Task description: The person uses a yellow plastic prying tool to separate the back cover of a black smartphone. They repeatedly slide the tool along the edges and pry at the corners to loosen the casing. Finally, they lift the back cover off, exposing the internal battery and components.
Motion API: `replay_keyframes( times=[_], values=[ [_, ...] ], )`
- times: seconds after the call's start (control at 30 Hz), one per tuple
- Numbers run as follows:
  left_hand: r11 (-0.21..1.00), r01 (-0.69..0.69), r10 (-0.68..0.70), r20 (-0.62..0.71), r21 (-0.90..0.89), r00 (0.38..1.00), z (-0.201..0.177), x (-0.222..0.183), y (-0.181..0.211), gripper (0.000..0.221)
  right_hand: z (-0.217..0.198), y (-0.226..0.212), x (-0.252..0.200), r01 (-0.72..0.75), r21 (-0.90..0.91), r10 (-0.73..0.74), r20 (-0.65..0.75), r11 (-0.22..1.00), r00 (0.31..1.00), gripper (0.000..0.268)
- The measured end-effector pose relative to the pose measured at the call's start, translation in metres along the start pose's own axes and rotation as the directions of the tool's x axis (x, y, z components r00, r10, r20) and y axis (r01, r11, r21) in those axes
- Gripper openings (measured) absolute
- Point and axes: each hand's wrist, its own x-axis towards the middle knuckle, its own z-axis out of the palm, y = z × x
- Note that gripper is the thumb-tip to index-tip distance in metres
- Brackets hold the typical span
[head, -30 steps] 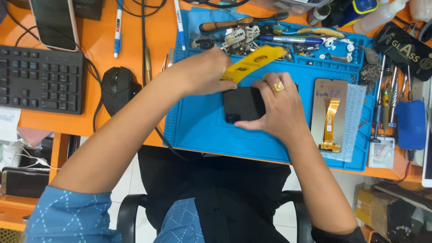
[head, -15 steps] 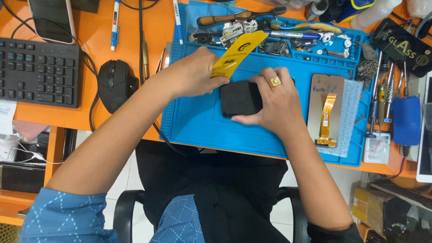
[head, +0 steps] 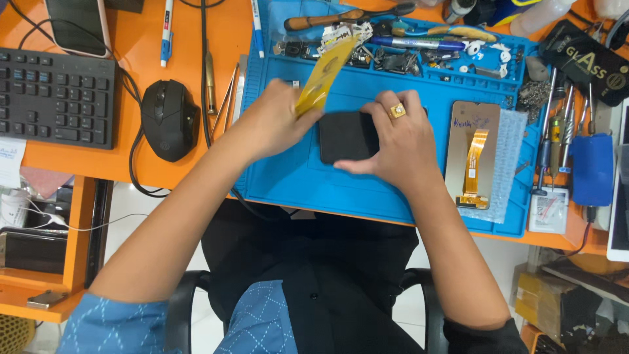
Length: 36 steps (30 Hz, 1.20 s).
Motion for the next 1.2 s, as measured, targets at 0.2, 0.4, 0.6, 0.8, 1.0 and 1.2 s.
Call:
replay_keyframes(
  times=[0.2,0.4,0.6,0.8,1.0,1.2],
  values=[
    [1.000,0.010,-0.013,-0.110,-0.020,0.994,-0.012,-0.037,0.009,0.016,0.005,0.005,0.006,0.036,-0.062,-0.039,-0.052,0.997,0.998,0.087],
    [0.995,-0.084,0.066,-0.273,-0.056,0.960,-0.019,-0.040,0.035,0.012,-0.011,0.002,0.009,0.010,0.032,-0.011,0.045,0.999,0.999,0.077],
    [0.996,0.025,-0.046,-0.247,-0.087,0.968,-0.023,-0.064,0.049,0.063,-0.019,0.001,0.011,-0.054,0.063,0.060,-0.100,0.997,0.993,0.089],
    [0.963,0.186,-0.173,-0.084,0.193,0.981,-0.025,-0.074,0.059,0.069,-0.042,-0.007,0.012,0.174,-0.092,-0.185,-0.130,0.980,0.974,0.071],
    [0.983,-0.149,0.136,-0.122,-0.107,0.983,-0.011,-0.065,0.083,0.071,-0.046,-0.014,0.019,0.418,-0.256,-0.450,-0.081,0.872,0.889,0.059],
    [0.964,-0.252,0.180,-0.488,-0.085,0.854,0.045,-0.063,0.057,0.043,-0.055,-0.022,-0.004,-0.161,0.264,0.248,-0.341,0.951,0.907,0.116]
  ],
)
